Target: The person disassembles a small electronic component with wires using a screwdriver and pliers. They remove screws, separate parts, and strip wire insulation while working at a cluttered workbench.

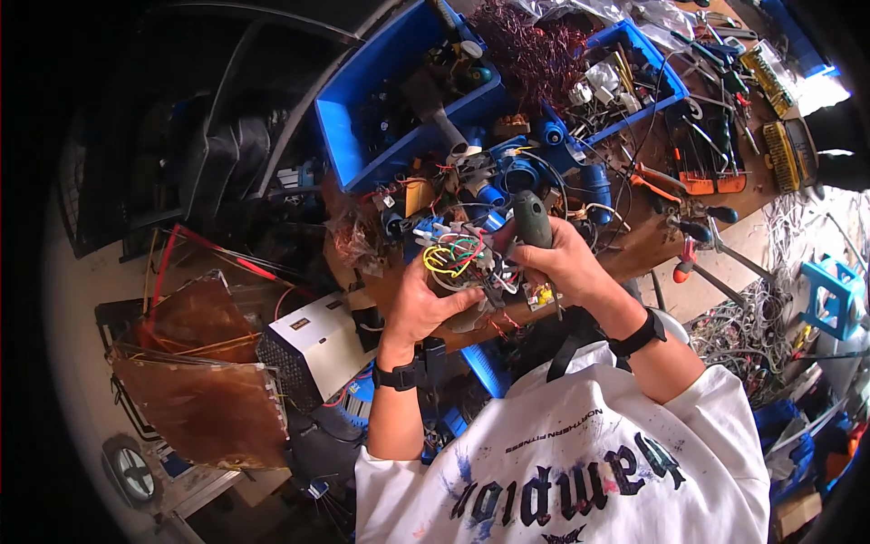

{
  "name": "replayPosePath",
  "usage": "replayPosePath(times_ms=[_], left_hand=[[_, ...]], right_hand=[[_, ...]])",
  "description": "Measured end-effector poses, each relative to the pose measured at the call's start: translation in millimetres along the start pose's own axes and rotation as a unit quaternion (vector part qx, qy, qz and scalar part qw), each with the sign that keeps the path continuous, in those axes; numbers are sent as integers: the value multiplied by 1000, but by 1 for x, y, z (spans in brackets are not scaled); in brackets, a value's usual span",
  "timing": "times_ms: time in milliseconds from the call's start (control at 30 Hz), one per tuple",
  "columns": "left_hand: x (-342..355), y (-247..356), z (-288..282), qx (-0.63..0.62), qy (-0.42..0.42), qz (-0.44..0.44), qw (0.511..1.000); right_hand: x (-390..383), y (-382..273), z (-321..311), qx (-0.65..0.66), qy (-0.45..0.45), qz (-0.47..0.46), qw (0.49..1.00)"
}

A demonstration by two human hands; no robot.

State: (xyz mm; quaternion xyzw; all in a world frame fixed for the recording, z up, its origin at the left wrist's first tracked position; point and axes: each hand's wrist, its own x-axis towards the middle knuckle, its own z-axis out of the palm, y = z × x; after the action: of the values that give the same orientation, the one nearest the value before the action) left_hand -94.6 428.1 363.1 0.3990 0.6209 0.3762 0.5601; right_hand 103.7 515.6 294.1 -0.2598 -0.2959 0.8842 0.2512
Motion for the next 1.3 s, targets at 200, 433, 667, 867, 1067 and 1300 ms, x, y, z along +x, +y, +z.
replayPosePath(times_ms=[200,433,667,867,1067,1300], left_hand=[[8,-4,0,-36,9,-14,999],[15,2,10,-43,63,-6,997],[10,-14,7,120,66,66,988],[-2,-23,8,188,71,7,980],[-9,3,19,390,34,35,919],[-19,5,15,442,29,13,896]], right_hand=[[4,-21,4,-14,93,-69,993],[4,-22,5,121,77,-70,987],[-2,-1,-18,140,56,34,988],[-3,36,-21,43,85,83,992],[9,50,-9,163,71,144,973],[27,33,-10,200,78,10,977]])
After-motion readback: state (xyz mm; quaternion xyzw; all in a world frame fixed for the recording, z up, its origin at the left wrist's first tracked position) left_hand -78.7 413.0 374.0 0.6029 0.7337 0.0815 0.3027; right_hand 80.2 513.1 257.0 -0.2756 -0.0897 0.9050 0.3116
